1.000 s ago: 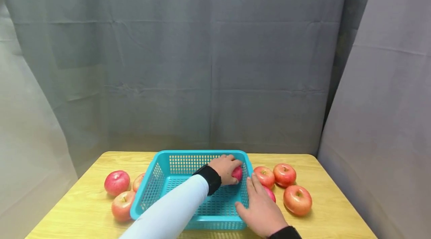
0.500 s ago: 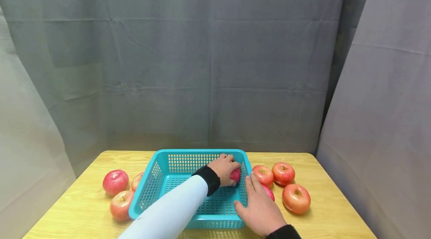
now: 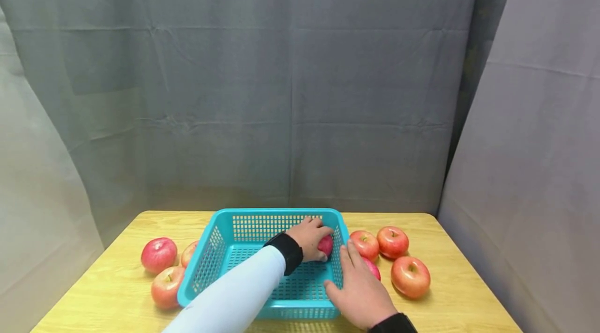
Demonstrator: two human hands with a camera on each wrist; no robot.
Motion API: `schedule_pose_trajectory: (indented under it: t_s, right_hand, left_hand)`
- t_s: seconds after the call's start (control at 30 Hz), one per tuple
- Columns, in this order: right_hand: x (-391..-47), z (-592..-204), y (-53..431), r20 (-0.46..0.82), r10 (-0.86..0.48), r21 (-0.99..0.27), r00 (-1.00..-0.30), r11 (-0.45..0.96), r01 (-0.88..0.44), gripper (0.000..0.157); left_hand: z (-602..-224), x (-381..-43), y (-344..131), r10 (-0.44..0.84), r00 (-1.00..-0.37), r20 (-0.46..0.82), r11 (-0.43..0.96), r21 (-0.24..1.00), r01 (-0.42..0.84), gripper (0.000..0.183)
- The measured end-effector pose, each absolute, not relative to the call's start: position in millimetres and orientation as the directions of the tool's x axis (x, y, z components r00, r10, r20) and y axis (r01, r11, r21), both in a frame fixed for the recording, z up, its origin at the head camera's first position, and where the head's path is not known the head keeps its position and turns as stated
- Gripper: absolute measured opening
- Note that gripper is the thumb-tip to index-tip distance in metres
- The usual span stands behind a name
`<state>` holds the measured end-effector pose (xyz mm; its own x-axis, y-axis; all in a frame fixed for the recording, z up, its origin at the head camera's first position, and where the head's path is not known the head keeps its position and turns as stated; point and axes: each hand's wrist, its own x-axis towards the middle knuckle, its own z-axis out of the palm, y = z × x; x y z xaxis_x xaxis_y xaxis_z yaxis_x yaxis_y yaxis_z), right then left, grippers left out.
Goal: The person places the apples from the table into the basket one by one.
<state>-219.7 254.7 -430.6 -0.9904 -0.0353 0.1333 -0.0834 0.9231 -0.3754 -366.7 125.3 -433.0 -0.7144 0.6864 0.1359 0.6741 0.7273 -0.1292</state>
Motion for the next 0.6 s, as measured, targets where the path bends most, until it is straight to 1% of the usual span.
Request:
schedule_pose_trajectory:
  t_s: [0.07, 0.3, 0.43, 0.6]
  right_hand:
    - [-220, -430, 255, 0.134, -0.036, -0.376, -0.990, 0.923, -0.085, 0.086]
    - [-220, -430, 254, 0.138, -0.041, -0.371, -0.990, 0.924, -0.090, 0.086]
    - [-220, -429, 255, 0.131, -0.044, -0.374, -0.990, 0.923, -0.090, 0.088]
    - [-219, -429, 256, 0.122, -0.052, -0.375, -0.991, 0.922, -0.095, 0.091]
  left_hand:
    - [-431, -365, 125, 0.682, -0.720, 0.131, 0.732, -0.119, 0.671, 0.064]
    - [-432, -366, 120, 0.688, -0.710, 0.148, 0.725, -0.091, 0.683, 0.066]
    - [-427, -362, 114, 0.673, -0.727, 0.137, 0.738, -0.056, 0.672, 0.068]
    - [-418, -356, 100, 0.643, -0.752, 0.145, 0.759, 0.010, 0.651, 0.065]
